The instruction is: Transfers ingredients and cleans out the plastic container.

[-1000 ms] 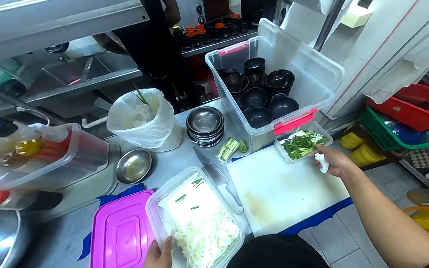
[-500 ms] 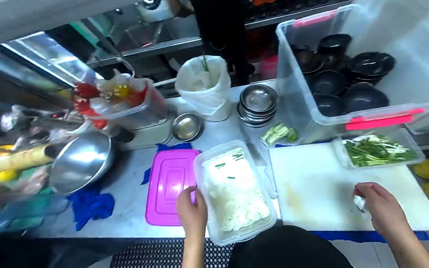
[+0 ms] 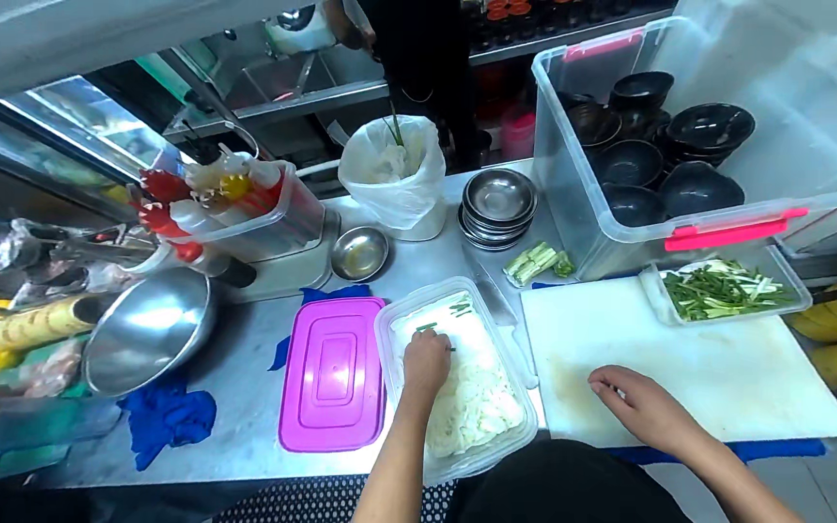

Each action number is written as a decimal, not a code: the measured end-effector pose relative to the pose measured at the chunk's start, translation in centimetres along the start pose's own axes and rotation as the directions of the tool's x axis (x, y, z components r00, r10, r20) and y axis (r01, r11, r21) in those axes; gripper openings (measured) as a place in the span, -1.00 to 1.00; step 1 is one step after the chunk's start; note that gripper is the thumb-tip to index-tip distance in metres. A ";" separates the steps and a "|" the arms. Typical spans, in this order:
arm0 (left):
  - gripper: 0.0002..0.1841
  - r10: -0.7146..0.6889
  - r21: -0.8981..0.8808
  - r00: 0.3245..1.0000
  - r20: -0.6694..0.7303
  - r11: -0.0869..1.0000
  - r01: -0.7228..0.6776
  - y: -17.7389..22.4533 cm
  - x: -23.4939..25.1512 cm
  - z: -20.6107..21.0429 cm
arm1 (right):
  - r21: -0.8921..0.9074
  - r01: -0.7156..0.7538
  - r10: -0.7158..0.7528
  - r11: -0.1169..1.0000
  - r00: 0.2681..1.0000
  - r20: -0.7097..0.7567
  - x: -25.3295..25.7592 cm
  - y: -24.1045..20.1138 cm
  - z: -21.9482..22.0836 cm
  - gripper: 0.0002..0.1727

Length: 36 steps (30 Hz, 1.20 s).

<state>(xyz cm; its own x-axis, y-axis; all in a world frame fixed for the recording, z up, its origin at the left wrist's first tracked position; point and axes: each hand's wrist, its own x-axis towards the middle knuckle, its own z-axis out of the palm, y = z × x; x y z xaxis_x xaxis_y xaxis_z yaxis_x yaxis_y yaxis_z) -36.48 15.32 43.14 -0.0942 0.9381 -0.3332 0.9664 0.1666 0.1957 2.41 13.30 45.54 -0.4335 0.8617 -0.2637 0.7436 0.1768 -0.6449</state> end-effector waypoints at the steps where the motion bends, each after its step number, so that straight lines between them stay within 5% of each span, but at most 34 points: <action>1: -0.82 0.008 -0.030 1.000 -0.031 1.000 -0.009 -0.1 -0.1 -0.2 | 0.000 -0.015 0.015 1.000 1.000 -0.018 -0.3 0.5 0.1 -0.57; 7: -0.80 -0.157 -0.197 0.977 -0.146 0.972 0.126 -1.3 1.0 -3.4 | -0.007 -0.070 0.069 0.998 0.997 -0.031 -1.2 1.9 0.6 -0.57; 11: -0.63 -0.162 -0.094 0.985 -0.062 0.983 0.156 -1.8 2.9 -2.7 | -0.009 -0.039 0.039 0.999 0.999 0.025 -0.7 1.0 0.9 -0.57; 21: -0.78 -0.145 0.022 0.988 -0.054 0.989 0.146 -1.9 3.2 -1.5 | -0.036 -0.052 0.054 0.998 0.997 0.061 -0.9 1.3 1.3 -0.57; 26: -0.81 -0.098 -0.246 0.975 -0.200 0.968 0.047 -1.7 2.1 -2.9 | -0.029 -0.052 0.053 0.998 0.998 0.043 -1.0 1.5 1.1 -0.58; 28: -0.82 -0.155 -0.583 0.973 -0.168 0.812 0.029 -1.5 1.3 -3.6 | -0.022 -0.056 0.057 0.998 0.997 0.043 -0.9 1.4 1.1 -0.57; 30: -0.89 -0.188 -0.943 0.981 -0.056 0.333 0.011 -1.1 0.6 -4.1 | -0.022 -0.049 0.050 0.999 0.998 0.040 -0.8 1.3 1.1 -0.56; 32: -0.87 -0.097 -0.978 0.995 0.020 -0.207 0.000 -0.9 -0.2 -4.6 | -0.024 -0.038 0.039 0.999 0.998 0.044 -0.6 1.3 1.3 -0.56; 33: -0.84 -0.049 -0.931 0.999 0.016 -0.365 -0.003 -0.9 -0.5 -4.7 | -0.023 -0.035 0.036 0.999 0.998 0.047 -0.6 1.2 1.4 -0.56; 36: -0.75 0.057 -0.840 0.997 -0.058 -0.542 -0.017 -0.9 -1.0 -5.0 | -0.024 -0.027 0.029 0.999 0.997 0.065 -0.5 1.2 1.6 -0.56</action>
<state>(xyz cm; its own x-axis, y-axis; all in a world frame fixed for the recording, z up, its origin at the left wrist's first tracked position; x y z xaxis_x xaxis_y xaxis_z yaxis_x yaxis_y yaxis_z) -38.41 15.73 47.92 -0.0523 0.9620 -0.2678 -0.7231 0.1485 0.6746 2.73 12.30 43.74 -0.4443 0.8335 -0.3286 0.7672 0.1646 -0.6200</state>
